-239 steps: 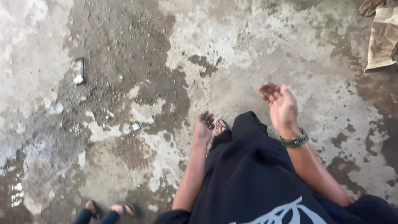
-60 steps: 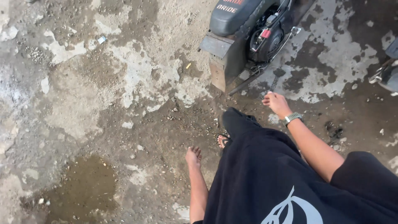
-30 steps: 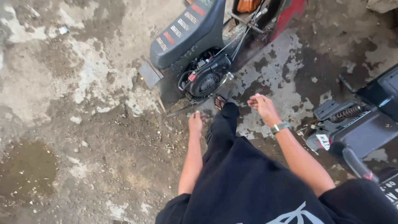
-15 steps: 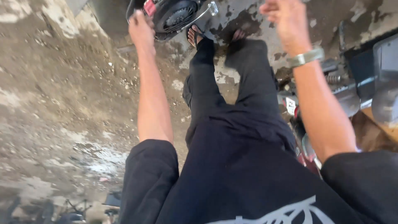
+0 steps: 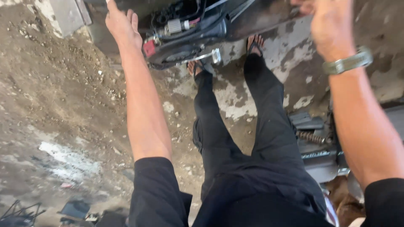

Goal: Applying oil to a motorcycle engine component with a small oiler and inspecting the exhaust and engine area of a scooter.

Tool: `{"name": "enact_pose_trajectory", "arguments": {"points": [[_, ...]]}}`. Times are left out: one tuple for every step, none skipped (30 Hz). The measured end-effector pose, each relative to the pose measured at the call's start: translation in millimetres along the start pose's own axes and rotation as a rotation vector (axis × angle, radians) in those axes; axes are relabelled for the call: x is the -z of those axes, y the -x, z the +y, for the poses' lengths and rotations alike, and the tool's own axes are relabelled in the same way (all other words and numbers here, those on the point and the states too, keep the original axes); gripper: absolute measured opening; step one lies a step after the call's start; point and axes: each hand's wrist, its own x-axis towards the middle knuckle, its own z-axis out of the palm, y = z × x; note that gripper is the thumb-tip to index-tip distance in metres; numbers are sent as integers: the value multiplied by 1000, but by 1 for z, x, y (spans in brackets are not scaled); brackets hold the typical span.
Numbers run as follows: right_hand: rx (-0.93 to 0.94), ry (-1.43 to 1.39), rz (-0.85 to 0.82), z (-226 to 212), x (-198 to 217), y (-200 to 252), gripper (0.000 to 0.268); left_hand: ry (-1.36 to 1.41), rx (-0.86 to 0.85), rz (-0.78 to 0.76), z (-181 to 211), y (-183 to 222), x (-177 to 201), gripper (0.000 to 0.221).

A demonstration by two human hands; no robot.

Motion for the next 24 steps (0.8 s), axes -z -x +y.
{"name": "enact_pose_trajectory", "arguments": {"points": [[-138,-123,-6,-27,-6,-12,32,21,18,22,0,-3,-9,103],[-286,-249,-23,-55,-14,-18,38,33,40,51,1,-5,-13,98],[-275,-247,-27,-60,-17,-23,38,43,35,53,5,-1,-22,98],[-268,-272,-54,-65,-21,-26,38,40,54,88,9,4,-28,100],[-262,-297,-80,-71,-26,-28,38,37,73,123,14,8,-33,102],[-253,-298,-86,-71,-30,-30,38,44,67,127,18,12,-38,102],[-272,-295,-101,-72,-34,-32,39,13,95,191,23,15,-43,99],[-292,-290,-114,-73,-38,-32,40,-18,125,252,27,19,-48,97],[-286,-290,-117,-73,-41,-34,40,-12,123,255,27,16,-49,97],[-316,-279,-140,-73,-44,-34,40,14,118,278,27,13,-50,96],[-345,-268,-162,-73,-47,-35,41,41,114,302,27,11,-51,95],[-341,-268,-166,-74,-47,-36,41,44,113,305,30,11,-52,95],[-355,-261,-168,-74,-47,-38,41,43,123,309,33,11,-54,102],[-368,-254,-169,-74,-46,-39,40,42,135,310,35,12,-55,110],[-364,-252,-171,-71,-46,-42,40,46,135,312,37,10,-57,110],[-375,-251,-164,-68,-45,-42,40,34,118,327,36,10,-57,115],[-386,-250,-157,-64,-44,-41,39,22,101,342,36,10,-58,123],[-393,-247,-157,-60,-43,-40,39,18,107,343,35,10,-57,123],[-393,-253,-152,-55,-42,-39,39,-86,114,363,34,9,-57,120],[-389,-260,-143,-50,-41,-39,38,-190,118,379,34,9,-58,116],[-394,-258,-140,-47,-42,-36,38,-193,122,375,32,3,-55,116],[-412,-249,-133,-44,-43,-34,38,-261,103,401,29,-2,-53,115],[-431,-240,-126,-40,-43,-32,37,-329,83,426,27,-7,-52,115],[-437,-236,-117,-38,-42,-28,37,-333,87,416,20,-20,-47,115]]}}
